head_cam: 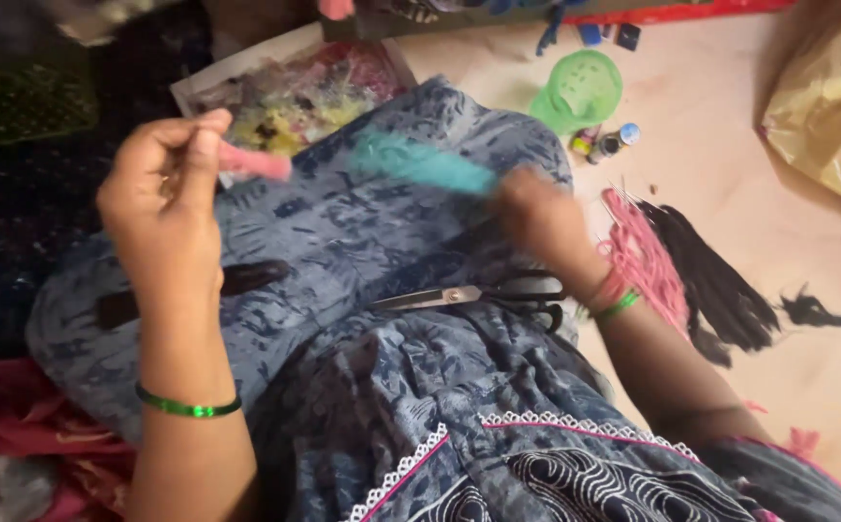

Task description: The recorder is manually attaching decorative tassels to the border of a pink fabric garment.

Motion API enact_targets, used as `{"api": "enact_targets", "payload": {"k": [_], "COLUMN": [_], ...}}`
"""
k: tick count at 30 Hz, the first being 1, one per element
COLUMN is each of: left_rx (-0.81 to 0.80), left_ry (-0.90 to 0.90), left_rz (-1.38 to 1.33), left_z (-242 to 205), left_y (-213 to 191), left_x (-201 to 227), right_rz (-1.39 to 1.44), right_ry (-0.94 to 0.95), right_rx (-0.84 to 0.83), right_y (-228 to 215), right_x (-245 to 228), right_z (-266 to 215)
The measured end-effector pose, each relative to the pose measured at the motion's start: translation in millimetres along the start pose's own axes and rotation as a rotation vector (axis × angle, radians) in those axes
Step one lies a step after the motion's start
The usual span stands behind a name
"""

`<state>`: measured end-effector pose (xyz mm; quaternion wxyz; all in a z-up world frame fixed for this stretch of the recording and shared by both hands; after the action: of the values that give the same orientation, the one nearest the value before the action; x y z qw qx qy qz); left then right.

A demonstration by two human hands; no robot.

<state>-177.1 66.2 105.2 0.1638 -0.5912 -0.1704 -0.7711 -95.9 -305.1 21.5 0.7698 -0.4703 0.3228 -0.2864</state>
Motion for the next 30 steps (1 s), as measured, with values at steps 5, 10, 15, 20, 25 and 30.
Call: {"api": "enact_targets", "payload": {"k": [5, 10, 15, 20, 25, 30], "left_rx": [0.171, 0.164, 0.018, -0.173, -0.375, -0.460], "left_ry": [0.037, 0.024, -0.020, -0.044, 0.024, 0.245], "left_rz": [0.097, -0.029, 0.286, 0.118, -0.064, 0.157], "left_z": [-5, -4, -1, 19, 17, -21], "left_y": [-32, -27, 0, 72, 203, 260], "left_x": [10, -25, -14, -44, -46, -92], "right_rz": [-0.052, -0.120, 0.010, 0.584, 1.102, 0.286], "right_ry": [0.128, -0.024, 0.283, 0.794, 0.673, 0.511], "right_rx": [0.192, -0.145, -0.021, 0.196, 0.492, 0.387], "right_y": [-26, -9, -42, -69, -79, -62], "right_x": [27, -26, 53, 64, 42, 64], "right_z": [36, 8, -39, -75, -67, -68]}}
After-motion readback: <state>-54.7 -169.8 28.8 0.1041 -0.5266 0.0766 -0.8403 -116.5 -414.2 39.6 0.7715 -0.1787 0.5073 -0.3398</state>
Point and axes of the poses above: each hand's wrist, its own z-axis towards the middle knuckle, its own y-axis out of the palm, x = y × z, the point moved 2 cm from there along z, towards the middle knuckle, and after that the axes turned 1 degree about -y, right-handed, at the moved point
